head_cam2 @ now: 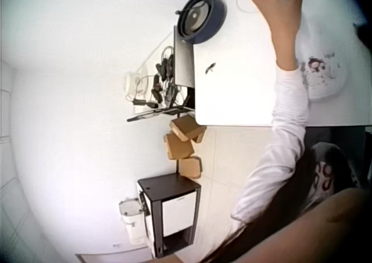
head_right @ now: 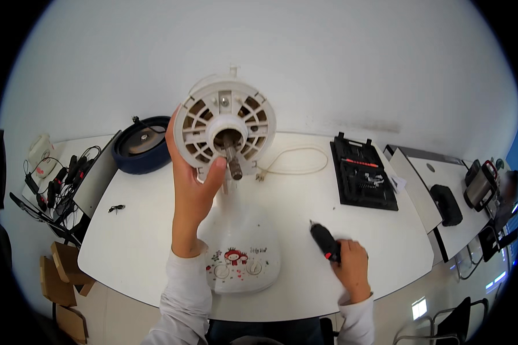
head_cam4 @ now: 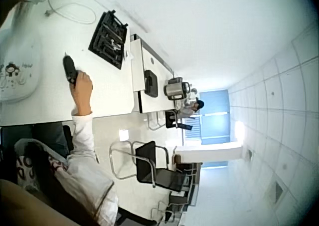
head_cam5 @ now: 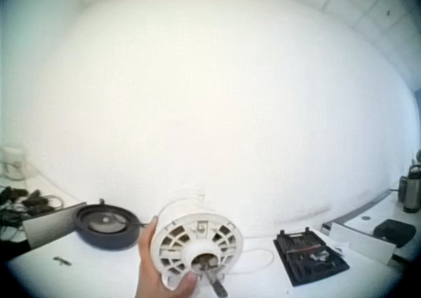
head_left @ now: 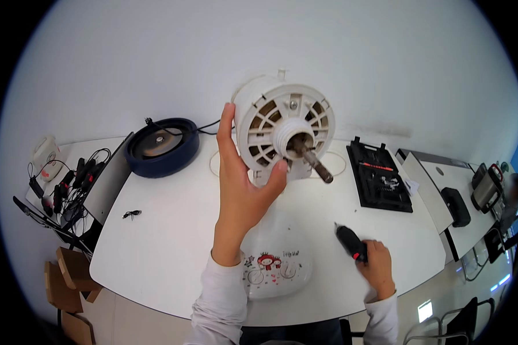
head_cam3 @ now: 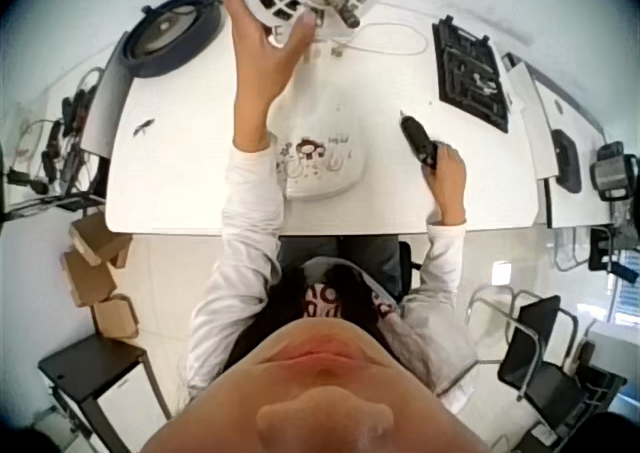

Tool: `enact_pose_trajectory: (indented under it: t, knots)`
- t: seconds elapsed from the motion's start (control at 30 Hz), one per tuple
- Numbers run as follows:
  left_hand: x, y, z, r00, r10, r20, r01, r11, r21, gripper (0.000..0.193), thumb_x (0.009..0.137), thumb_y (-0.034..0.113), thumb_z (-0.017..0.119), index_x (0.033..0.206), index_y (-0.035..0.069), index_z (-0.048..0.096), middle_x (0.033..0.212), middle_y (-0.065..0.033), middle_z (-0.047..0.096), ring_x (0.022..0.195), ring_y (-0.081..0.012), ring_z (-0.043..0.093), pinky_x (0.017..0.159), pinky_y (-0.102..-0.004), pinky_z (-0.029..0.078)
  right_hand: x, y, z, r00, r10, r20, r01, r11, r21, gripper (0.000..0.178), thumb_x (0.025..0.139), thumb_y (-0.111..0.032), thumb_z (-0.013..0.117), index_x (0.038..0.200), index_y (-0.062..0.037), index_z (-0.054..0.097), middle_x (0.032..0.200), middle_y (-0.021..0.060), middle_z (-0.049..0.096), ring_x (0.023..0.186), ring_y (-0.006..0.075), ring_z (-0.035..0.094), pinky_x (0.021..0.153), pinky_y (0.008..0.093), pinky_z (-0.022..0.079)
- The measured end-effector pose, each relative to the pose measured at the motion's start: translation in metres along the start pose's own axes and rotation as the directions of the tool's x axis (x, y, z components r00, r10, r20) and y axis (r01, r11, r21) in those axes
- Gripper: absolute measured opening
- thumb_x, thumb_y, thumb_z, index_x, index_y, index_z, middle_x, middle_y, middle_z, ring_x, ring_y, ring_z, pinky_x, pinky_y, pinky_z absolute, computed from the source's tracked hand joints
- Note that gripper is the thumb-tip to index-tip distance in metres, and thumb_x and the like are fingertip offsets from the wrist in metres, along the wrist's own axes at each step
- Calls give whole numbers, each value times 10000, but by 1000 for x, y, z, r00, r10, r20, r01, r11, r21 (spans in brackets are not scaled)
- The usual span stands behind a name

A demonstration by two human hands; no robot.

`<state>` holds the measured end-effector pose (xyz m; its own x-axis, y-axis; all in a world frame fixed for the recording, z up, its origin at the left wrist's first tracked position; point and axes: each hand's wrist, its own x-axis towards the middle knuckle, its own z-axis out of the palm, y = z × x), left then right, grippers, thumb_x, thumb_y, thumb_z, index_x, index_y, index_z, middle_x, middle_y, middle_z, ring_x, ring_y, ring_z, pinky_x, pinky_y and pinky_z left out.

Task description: The person assembles a white electric motor housing by inserting and tightening multiple screws with a cordless electric screwdriver. They repeatedly rotate the housing to access different screw locations and secure the components together.

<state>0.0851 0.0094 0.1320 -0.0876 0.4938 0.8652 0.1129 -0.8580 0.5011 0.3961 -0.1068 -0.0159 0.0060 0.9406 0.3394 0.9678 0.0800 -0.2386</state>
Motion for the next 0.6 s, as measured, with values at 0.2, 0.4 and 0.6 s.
enact_pose_trajectory:
  t: [0.2,0.4,0.6]
  knots:
    - [-1,5,1,999,35,18,-34,999,-42,926,733,37,643,1475,26,88,1337,-218,436,1195,-290,505,1016,-381,398,-22,-78,-47,969,244,33,-86,211,974,471,686,-8,702,1103,24,485,832,129,624,800,276,651,785,393,525]
    - [-3,5,0,999,-31,42,35,994,-104,897,770,69,653,1472,39,94,1333,-208,441,1182,-276,514,1001,-375,416,-10,-145,-81,987,86,-139,132,82,988,512,676,36,647,1144,53,440,846,154,631,709,203,640,705,350,545]
    - [-2,5,1,999,-28,41,33,991,-126,891,778,73,656,1469,42,94,1324,-211,449,1179,-272,519,985,-370,437,12,-168,-89,988,90,-125,112,139,984,473,684,64,626,1129,46,464,866,142,639,727,160,635,653,264,503]
